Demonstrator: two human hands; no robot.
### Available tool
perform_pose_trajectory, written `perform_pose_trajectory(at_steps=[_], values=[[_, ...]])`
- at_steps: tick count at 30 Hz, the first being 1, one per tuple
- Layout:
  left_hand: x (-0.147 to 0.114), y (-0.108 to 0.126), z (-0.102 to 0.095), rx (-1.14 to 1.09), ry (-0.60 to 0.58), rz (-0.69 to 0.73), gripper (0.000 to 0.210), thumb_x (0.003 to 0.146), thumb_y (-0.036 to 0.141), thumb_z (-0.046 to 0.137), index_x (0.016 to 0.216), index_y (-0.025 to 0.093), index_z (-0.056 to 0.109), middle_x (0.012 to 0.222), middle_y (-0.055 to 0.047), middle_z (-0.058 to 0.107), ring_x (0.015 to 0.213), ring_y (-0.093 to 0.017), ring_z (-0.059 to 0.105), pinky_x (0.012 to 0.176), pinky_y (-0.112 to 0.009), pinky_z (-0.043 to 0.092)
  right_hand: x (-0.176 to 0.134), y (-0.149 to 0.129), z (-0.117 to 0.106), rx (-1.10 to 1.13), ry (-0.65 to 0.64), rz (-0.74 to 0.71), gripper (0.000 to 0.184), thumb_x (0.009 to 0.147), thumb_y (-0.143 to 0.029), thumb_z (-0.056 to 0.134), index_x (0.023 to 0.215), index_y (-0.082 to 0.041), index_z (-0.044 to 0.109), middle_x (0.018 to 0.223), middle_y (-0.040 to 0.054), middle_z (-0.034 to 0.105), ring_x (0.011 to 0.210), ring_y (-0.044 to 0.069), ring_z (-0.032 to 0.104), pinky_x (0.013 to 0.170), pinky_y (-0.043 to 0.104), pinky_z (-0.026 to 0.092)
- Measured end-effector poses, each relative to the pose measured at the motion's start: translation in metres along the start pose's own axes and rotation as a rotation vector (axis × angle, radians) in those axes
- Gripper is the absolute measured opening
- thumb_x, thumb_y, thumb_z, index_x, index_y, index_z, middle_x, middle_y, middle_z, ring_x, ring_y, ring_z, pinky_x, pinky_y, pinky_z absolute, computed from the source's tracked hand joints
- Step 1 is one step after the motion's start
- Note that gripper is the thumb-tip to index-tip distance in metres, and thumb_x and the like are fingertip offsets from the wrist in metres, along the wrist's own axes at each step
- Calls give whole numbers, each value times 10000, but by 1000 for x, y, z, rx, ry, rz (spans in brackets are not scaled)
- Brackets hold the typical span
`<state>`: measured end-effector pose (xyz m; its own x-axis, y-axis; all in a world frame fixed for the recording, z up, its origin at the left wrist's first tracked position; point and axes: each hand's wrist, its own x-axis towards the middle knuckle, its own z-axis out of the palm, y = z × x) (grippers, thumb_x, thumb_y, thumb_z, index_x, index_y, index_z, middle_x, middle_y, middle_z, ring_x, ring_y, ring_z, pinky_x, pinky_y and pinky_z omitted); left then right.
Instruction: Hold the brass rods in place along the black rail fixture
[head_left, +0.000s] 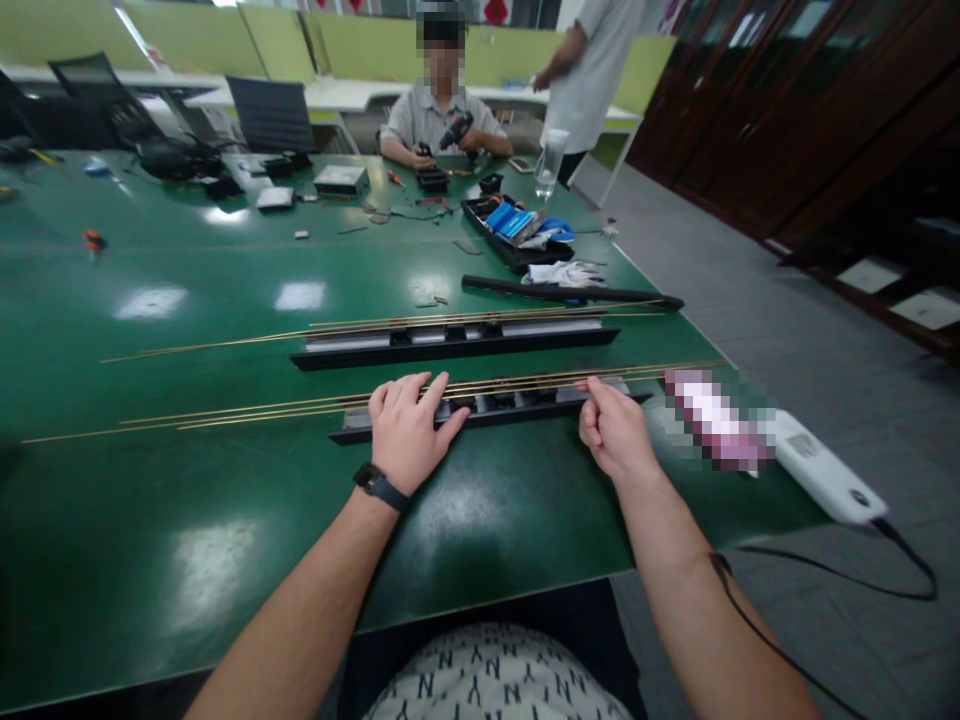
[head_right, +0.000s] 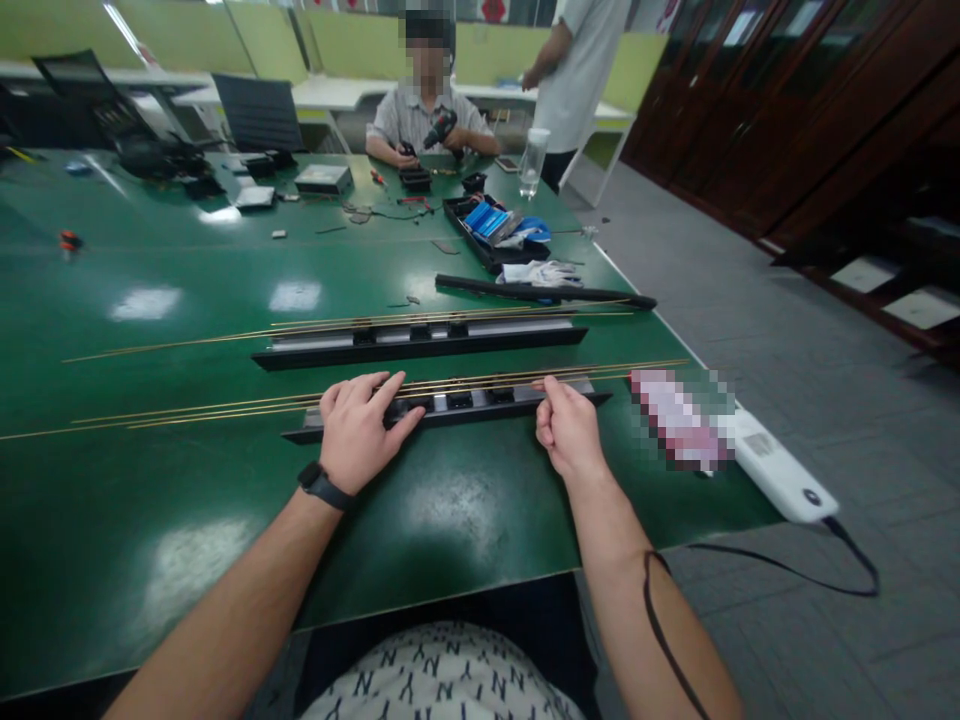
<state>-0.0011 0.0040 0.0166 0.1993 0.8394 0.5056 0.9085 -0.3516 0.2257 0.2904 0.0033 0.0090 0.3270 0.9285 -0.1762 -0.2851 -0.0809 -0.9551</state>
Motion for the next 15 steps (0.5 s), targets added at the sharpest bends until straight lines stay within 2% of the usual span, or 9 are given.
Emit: perform_pose_trajectory(at_steps=[9,15], values=[[1,2,-1,6,-2,-3,475,975,529,628,1357,249,664,1330,-132,693,1249,-323,612,1099,-528,356,0,0,0,-4,0,10,431,790,-548,857,906,-169,690,447,-78,483,278,42,322,273,152,222],[1,1,-1,10,-10,16,496,979,532,614,1361,220,664,1327,-143,688,1251,-328,606,1101,-518,370,-2,4,9,-73,-68,14,452,792,-579,845,895,-168,688,435,-70,486,275,53,318,270,166,214]])
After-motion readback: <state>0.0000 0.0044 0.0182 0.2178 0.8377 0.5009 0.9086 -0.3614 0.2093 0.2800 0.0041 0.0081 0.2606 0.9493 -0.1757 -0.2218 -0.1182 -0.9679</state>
